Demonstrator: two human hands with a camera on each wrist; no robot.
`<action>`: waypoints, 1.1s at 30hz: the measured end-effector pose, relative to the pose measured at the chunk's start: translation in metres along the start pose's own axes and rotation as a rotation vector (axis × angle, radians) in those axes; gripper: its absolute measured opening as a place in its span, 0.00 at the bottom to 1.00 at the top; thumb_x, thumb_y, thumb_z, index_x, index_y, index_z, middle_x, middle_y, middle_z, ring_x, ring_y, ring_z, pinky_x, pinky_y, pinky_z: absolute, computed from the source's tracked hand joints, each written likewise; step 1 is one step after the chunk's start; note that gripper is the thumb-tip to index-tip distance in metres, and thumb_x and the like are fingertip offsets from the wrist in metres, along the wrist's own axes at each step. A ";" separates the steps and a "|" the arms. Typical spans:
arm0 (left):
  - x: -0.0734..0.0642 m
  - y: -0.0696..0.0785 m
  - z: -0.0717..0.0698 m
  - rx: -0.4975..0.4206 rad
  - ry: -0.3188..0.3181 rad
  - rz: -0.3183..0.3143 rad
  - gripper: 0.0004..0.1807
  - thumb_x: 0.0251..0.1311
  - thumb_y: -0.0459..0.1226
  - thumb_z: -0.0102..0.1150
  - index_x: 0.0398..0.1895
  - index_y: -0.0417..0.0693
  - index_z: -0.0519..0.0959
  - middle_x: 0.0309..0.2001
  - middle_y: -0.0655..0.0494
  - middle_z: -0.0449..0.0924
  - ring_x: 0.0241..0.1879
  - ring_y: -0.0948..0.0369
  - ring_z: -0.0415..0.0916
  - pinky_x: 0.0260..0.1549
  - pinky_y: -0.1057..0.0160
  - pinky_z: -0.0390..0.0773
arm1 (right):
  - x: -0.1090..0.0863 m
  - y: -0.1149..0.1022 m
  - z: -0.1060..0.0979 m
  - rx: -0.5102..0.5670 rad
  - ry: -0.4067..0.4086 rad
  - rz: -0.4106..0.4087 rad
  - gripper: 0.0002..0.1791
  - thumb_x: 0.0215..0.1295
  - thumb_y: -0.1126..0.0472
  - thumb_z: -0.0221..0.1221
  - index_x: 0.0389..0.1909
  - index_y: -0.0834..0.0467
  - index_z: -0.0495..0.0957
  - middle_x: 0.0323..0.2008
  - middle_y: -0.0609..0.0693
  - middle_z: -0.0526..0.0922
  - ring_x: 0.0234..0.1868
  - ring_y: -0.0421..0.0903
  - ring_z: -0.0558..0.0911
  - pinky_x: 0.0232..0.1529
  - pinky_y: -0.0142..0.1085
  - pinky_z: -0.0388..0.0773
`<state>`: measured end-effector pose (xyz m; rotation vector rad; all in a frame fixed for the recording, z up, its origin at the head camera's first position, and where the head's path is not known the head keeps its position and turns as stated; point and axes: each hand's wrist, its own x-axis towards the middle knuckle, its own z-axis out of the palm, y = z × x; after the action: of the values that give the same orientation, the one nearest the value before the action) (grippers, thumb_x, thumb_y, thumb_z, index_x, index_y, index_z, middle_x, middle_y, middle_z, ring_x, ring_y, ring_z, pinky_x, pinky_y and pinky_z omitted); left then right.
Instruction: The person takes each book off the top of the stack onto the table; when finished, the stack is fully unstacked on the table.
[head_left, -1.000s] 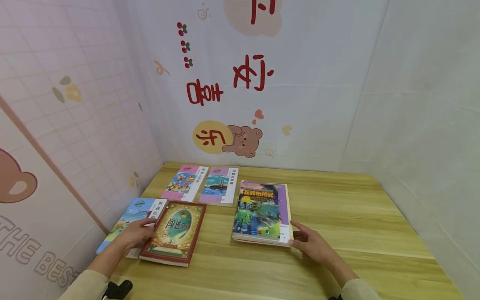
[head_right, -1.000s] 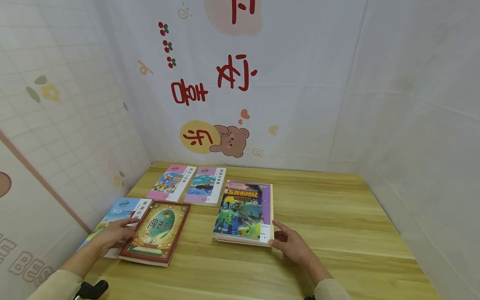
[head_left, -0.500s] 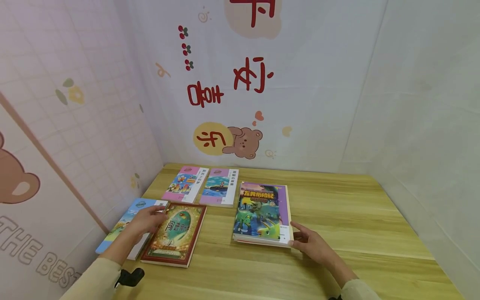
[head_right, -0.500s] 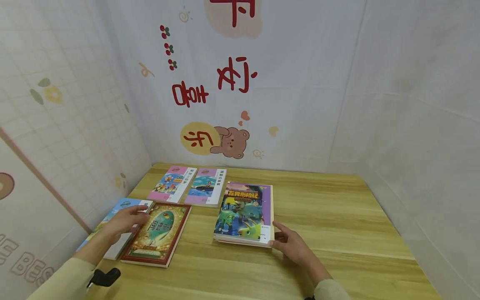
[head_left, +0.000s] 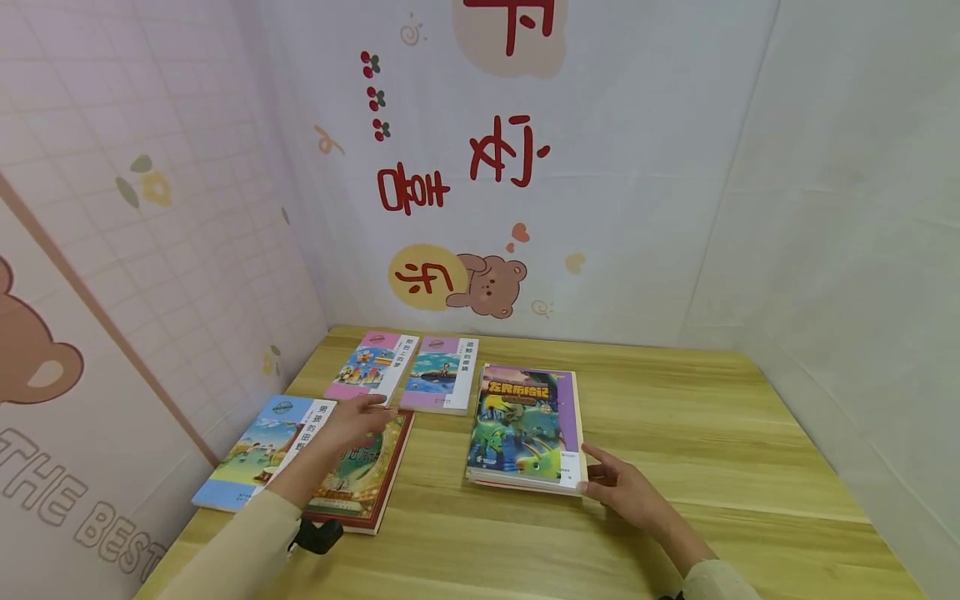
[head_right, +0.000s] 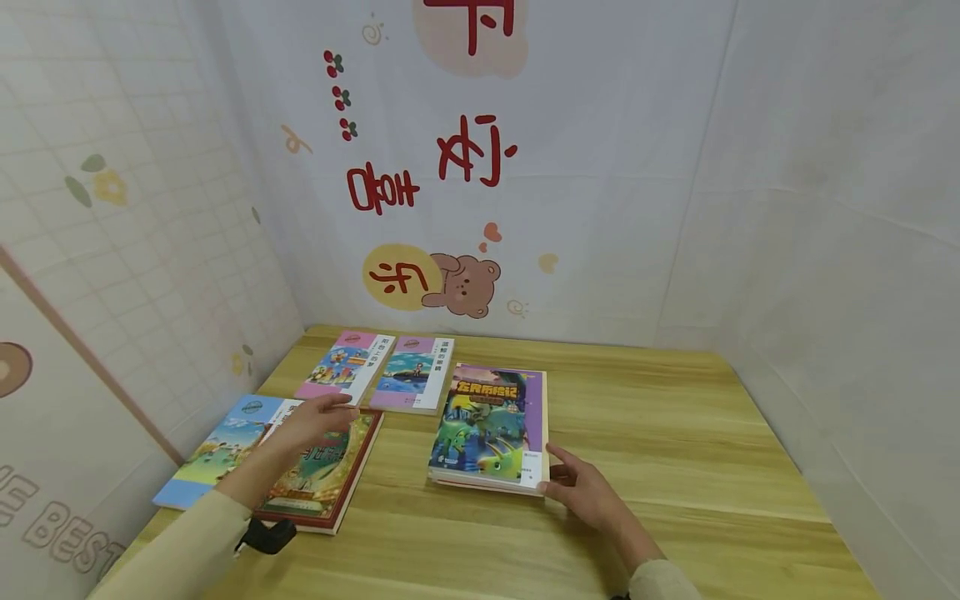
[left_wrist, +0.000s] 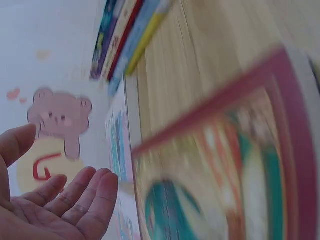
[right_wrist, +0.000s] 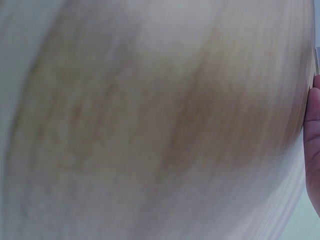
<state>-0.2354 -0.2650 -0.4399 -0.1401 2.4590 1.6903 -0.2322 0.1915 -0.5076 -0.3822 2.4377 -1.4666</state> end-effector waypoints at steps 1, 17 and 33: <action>0.003 0.003 0.006 -0.013 0.001 0.007 0.33 0.72 0.41 0.55 0.73 0.34 0.59 0.64 0.30 0.68 0.60 0.37 0.70 0.53 0.42 0.75 | 0.000 0.000 0.000 0.001 0.000 -0.002 0.40 0.65 0.58 0.66 0.74 0.63 0.60 0.56 0.67 0.78 0.56 0.59 0.78 0.49 0.46 0.80; 0.027 0.025 0.101 -0.076 0.004 0.047 0.34 0.67 0.42 0.61 0.70 0.32 0.64 0.57 0.35 0.76 0.55 0.40 0.75 0.46 0.46 0.80 | 0.001 0.000 0.002 -0.014 -0.013 -0.046 0.40 0.66 0.58 0.65 0.74 0.65 0.60 0.55 0.68 0.78 0.57 0.61 0.78 0.49 0.43 0.79; 0.033 0.014 0.131 -0.048 0.010 0.052 0.38 0.63 0.43 0.66 0.70 0.31 0.64 0.57 0.35 0.76 0.51 0.44 0.77 0.42 0.49 0.81 | -0.002 -0.002 0.000 0.003 -0.015 -0.050 0.40 0.66 0.59 0.64 0.74 0.66 0.59 0.55 0.69 0.78 0.56 0.61 0.78 0.48 0.43 0.79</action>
<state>-0.2602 -0.1376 -0.4793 -0.0917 2.4506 1.7745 -0.2302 0.1909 -0.5054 -0.4546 2.4305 -1.4825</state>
